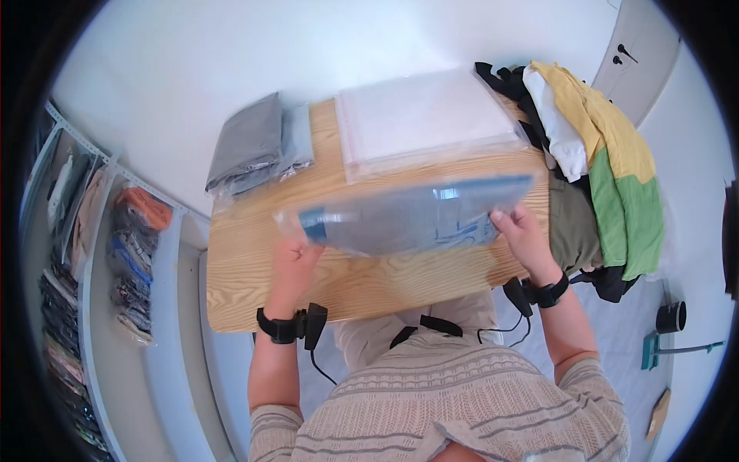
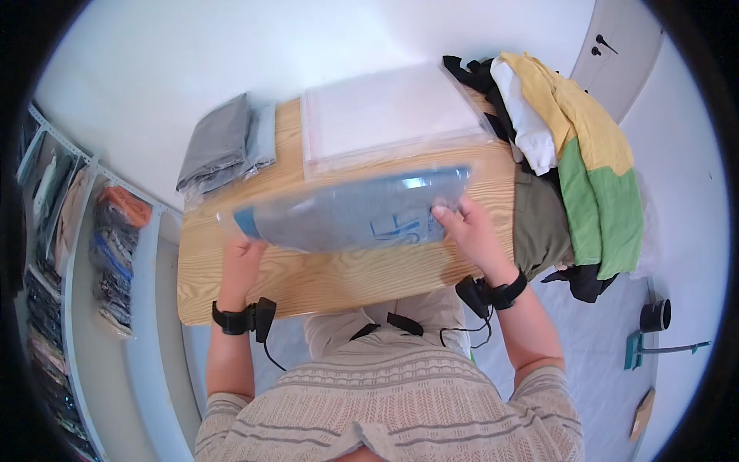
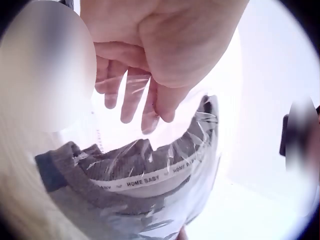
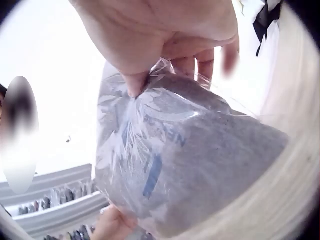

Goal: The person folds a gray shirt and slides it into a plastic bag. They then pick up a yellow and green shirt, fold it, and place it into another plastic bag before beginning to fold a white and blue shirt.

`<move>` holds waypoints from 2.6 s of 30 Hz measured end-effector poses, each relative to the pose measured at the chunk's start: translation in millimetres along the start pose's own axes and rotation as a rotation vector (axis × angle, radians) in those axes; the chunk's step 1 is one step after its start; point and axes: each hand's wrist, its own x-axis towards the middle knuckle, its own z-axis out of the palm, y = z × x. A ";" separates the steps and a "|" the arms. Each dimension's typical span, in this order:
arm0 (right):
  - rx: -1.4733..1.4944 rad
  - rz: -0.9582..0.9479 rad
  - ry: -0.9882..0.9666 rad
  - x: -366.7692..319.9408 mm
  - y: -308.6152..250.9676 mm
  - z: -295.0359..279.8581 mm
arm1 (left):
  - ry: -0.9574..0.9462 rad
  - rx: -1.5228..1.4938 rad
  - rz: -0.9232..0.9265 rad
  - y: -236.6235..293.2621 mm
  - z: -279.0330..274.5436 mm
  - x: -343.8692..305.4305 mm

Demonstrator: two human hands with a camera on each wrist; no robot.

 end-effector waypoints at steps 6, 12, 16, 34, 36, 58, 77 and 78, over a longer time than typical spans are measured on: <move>0.156 0.463 -0.067 25.7 8.0 -3.1 | -0.068 -0.476 -0.198 -6.0 14.7 16.6; 0.551 0.654 -0.178 10.0 36.1 -12.9 | -0.066 -0.787 -0.507 -44.4 35.2 11.7; 0.531 0.682 -0.189 4.8 37.1 -10.6 | -0.079 -0.824 -0.543 -38.4 36.3 13.8; 0.111 0.663 -0.136 -0.1 7.9 -8.9 | -0.154 -0.688 -0.525 -51.7 39.8 19.7; -0.045 0.533 -0.241 -4.7 14.7 -9.6 | -0.171 -0.653 -0.526 -50.9 38.5 20.2; 0.611 0.724 -0.127 -26.2 16.1 6.7 | 0.031 -0.716 -0.493 -10.9 40.0 28.4; 0.312 0.638 -0.172 -38.2 27.1 0.2 | -0.108 -0.664 -0.511 47.2 18.6 4.3; 0.282 0.629 -0.172 -39.2 23.6 -0.2 | -0.094 -0.654 -0.466 55.8 14.8 3.1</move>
